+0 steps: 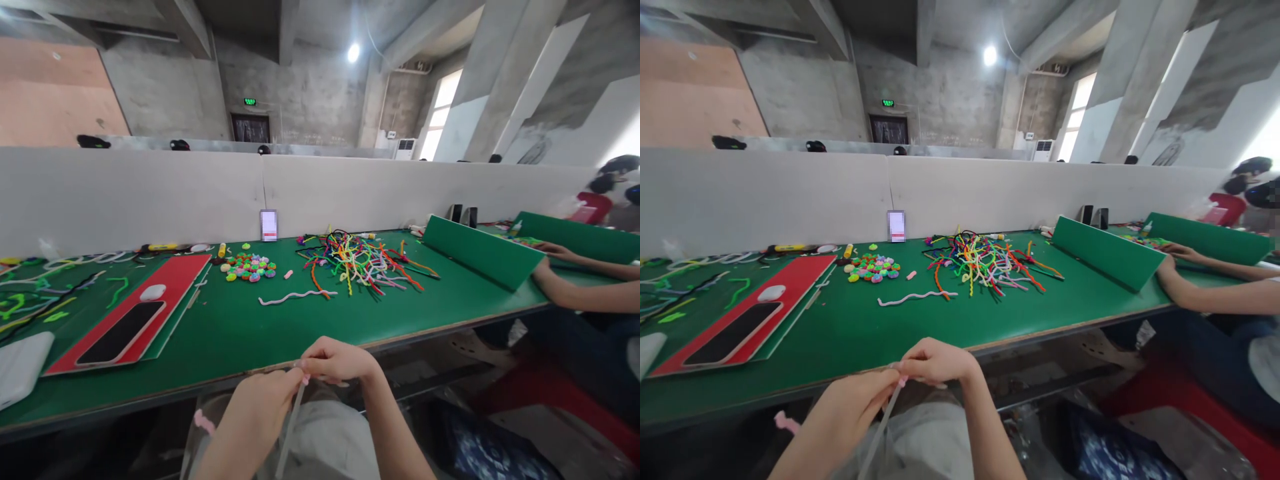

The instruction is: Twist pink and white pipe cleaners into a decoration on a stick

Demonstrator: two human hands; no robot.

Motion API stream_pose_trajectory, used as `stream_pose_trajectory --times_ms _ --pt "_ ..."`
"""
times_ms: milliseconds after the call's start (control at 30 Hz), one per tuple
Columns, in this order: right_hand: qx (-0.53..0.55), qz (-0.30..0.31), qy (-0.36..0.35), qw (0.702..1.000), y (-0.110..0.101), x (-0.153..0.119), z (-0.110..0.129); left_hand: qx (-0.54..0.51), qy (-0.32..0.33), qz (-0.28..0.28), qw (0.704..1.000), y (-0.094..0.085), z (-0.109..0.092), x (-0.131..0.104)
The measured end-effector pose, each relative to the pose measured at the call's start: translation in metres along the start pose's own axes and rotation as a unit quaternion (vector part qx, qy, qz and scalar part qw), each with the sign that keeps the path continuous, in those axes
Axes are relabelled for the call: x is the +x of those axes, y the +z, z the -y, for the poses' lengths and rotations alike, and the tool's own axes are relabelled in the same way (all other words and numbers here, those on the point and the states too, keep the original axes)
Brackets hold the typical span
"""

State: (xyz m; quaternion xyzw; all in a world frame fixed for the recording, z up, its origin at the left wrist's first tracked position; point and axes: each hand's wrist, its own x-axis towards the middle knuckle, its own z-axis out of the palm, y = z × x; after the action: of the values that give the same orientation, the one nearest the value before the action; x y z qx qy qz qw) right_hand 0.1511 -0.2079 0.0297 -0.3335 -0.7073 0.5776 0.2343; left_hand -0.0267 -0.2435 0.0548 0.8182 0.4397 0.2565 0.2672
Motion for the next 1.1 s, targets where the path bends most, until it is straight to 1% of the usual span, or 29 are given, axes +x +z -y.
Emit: stream_pose_trajectory --times_ms 67,100,200,267,367,433,533,600,667,767,900,1000,1100 --pt "-0.098 -0.003 -0.010 0.995 -0.003 0.004 0.006 -0.021 -0.014 -0.007 1.000 0.002 0.003 0.000" --pt "-0.150 -0.014 -0.019 0.988 -0.003 0.006 0.007 -0.002 -0.016 -0.006 1.000 0.003 0.004 0.000" --pt "-0.294 -0.091 -0.052 0.950 0.001 0.012 0.006 0.022 -0.039 -0.007 0.999 0.008 0.013 0.000" --pt "-0.357 -0.140 -0.059 0.922 0.007 0.015 0.001 0.025 -0.053 -0.003 0.998 0.012 0.019 0.000" --pt "-0.395 -0.199 -0.036 0.896 0.015 0.016 -0.006 0.020 -0.074 -0.003 0.997 0.015 0.027 0.002" --pt "-0.396 -0.245 -0.029 0.884 0.018 0.016 -0.009 -0.007 -0.086 -0.023 0.996 0.016 0.028 0.006" --pt "-0.377 -0.315 -0.042 0.870 0.023 0.019 -0.008 -0.081 -0.116 -0.095 0.985 0.017 0.025 0.014" --pt "-0.344 -0.350 -0.058 0.869 0.026 0.023 -0.006 -0.137 -0.126 -0.146 0.972 0.019 0.021 0.017" --pt "-0.297 -0.378 -0.080 0.873 0.029 0.026 -0.005 -0.194 -0.119 -0.170 0.959 0.021 0.017 0.019" --pt "-0.224 -0.410 -0.110 0.878 0.034 0.030 -0.004 -0.264 -0.103 -0.181 0.942 0.025 0.011 0.018" --pt "-0.125 -0.437 -0.143 0.879 0.037 0.031 -0.005 -0.329 -0.091 -0.201 0.918 0.029 0.001 0.018" --pt "-0.100 -0.467 -0.153 0.865 0.039 0.031 -0.006 -0.372 -0.093 -0.241 0.892 0.031 -0.007 0.020" --pt "-0.092 -0.487 -0.161 0.854 0.041 0.030 -0.005 -0.368 -0.094 -0.290 0.878 0.034 -0.015 0.019"
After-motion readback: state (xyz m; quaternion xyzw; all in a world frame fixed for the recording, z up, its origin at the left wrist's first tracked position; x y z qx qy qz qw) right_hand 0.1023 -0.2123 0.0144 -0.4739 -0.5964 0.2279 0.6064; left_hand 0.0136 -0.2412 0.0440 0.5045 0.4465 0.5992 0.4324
